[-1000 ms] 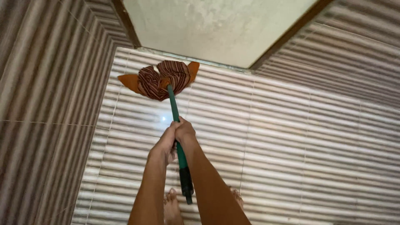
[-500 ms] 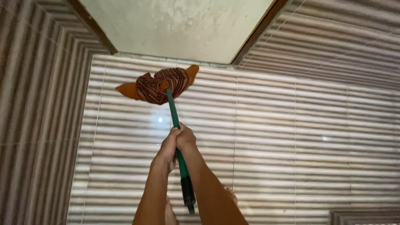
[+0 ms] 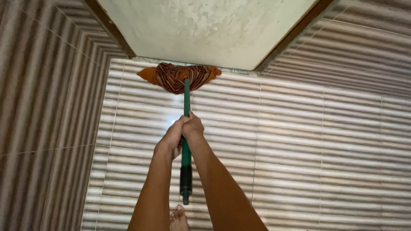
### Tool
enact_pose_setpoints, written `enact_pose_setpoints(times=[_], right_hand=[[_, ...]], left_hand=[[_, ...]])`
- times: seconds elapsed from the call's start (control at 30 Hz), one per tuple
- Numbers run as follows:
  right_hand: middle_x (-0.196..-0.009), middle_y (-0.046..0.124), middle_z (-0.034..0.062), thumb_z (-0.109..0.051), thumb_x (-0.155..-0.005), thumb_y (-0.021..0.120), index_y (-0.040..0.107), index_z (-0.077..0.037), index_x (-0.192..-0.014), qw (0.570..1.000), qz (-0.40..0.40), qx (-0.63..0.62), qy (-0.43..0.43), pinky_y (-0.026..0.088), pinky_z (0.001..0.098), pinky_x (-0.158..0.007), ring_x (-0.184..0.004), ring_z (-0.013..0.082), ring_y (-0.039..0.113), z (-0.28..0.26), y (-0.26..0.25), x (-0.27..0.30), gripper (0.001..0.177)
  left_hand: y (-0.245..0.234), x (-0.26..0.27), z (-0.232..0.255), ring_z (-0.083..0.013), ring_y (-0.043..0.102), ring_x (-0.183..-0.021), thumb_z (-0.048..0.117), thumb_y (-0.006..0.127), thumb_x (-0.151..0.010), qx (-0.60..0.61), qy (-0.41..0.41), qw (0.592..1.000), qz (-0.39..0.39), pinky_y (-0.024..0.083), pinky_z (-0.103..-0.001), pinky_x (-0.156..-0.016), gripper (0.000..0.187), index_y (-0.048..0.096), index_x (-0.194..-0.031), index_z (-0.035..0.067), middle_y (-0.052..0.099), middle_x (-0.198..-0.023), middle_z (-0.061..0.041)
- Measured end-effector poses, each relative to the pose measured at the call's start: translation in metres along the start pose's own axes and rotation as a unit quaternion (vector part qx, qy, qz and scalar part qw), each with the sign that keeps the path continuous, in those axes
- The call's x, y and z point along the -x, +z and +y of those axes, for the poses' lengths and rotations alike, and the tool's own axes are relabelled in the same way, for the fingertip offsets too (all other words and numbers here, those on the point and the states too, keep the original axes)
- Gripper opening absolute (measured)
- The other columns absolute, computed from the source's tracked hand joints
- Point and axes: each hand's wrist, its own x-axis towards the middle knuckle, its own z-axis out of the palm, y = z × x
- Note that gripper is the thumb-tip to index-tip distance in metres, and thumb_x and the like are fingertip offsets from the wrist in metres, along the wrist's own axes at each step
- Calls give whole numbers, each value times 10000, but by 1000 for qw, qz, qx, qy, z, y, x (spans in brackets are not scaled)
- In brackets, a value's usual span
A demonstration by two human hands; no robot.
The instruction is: The person cleans the tiled floor of a bathroom using a cloth attached to a long pole. The person pushes and pulls the cloth across the floor surface, navigating around the base of a sink pedestal and a squat toilet.
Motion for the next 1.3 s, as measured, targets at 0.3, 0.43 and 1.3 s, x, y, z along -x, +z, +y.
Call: enact_pose_setpoints(times=[0.3,0.43,1.3], right_hand=[[-1334,678,164,-277,-1013,552,483,-242,-1537,998,52,-6,32,536,330,-973,-1133,277,684,18,3,50,530],[-1364,654,158,-252,-1020,561,483,-225,-1534,998,61,1,30,527,322,-986,-1145,260,674,59,-20,59,521],[-1422,634,120,-230,-1025,556,510,-225,-1526,997,50,-53,29,502,286,-981,-1173,228,655,51,-120,-17,503]], left_hand=[[-14,11,-26,-234,523,-853,657,595,-874,-64,-57,996,-9,446,-383,-684,579,658,-1088,122,582,-1016,-107],[11,37,-50,-296,476,-1237,659,547,-855,-95,-73,993,-21,393,-444,-1014,738,483,-1472,259,476,-1451,-124],[115,-1,-31,-210,560,-888,564,583,-834,-60,-42,997,-31,483,-355,-700,616,581,-1392,303,615,-1082,-85]])
